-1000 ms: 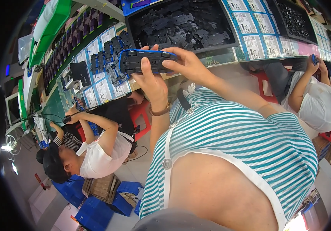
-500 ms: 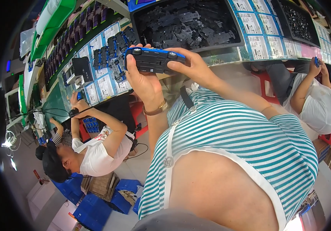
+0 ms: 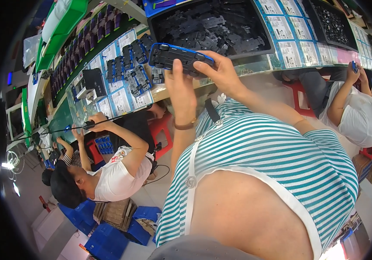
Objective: The person assembles toy cars by taking plastic base components from a tray and attaching them to the chassis by hand.
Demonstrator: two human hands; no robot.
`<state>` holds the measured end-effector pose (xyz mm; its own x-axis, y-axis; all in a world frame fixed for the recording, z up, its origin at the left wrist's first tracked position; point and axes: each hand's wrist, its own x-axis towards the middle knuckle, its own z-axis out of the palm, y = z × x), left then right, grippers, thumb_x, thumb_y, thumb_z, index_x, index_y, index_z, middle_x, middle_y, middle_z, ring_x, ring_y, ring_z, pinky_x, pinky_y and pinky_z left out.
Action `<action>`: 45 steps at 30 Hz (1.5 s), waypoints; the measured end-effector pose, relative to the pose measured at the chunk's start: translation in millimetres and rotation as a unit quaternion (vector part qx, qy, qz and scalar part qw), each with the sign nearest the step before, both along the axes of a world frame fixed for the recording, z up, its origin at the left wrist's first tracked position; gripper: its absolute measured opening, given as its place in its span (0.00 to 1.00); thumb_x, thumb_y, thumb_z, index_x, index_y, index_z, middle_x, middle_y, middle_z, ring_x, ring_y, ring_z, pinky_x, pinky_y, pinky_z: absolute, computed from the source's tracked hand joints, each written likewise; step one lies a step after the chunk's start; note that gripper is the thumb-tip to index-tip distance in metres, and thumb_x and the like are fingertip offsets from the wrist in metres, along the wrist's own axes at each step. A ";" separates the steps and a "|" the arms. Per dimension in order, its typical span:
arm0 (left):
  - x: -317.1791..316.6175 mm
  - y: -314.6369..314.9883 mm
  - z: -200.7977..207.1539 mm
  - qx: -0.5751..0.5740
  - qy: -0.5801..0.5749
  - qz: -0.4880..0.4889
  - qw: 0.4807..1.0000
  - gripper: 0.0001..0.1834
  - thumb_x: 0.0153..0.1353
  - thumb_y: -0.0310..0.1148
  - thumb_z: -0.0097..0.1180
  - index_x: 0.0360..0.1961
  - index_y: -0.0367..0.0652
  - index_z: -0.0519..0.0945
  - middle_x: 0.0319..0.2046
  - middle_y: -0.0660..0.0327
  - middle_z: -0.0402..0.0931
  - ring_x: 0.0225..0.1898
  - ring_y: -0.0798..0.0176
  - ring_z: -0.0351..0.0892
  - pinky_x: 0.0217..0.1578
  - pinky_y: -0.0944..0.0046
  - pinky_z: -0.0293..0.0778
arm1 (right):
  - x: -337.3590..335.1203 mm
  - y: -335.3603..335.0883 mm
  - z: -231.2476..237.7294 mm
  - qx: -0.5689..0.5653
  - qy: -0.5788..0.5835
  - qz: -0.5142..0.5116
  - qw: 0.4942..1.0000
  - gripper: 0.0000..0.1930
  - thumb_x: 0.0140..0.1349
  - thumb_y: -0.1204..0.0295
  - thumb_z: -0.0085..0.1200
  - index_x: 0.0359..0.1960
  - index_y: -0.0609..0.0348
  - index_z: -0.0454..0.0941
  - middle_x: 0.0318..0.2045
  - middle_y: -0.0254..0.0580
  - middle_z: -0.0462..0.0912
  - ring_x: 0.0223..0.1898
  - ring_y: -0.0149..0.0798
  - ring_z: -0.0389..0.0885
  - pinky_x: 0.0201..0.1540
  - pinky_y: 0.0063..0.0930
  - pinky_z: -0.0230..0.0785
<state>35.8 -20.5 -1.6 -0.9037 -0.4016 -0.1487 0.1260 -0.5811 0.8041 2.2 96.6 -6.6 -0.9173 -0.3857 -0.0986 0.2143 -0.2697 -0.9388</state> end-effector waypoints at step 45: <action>45.9 -336.0 -205.3 -0.373 -0.222 0.243 0.867 0.22 0.61 0.41 0.62 0.46 0.32 0.77 0.33 0.53 0.78 0.32 0.60 0.75 0.37 0.60 0.72 | 6.3 3.5 -42.6 0.198 0.046 0.052 0.978 0.19 0.68 0.67 0.51 0.59 0.60 0.71 0.53 0.38 0.78 0.52 0.30 0.76 0.53 0.24 0.68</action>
<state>81.7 -356.5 -206.9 -0.5207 -0.8533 0.0275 -0.2078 0.1579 0.9653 8.5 100.1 -49.2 -0.8869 -0.4261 -0.1785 0.1317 0.1372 -0.9817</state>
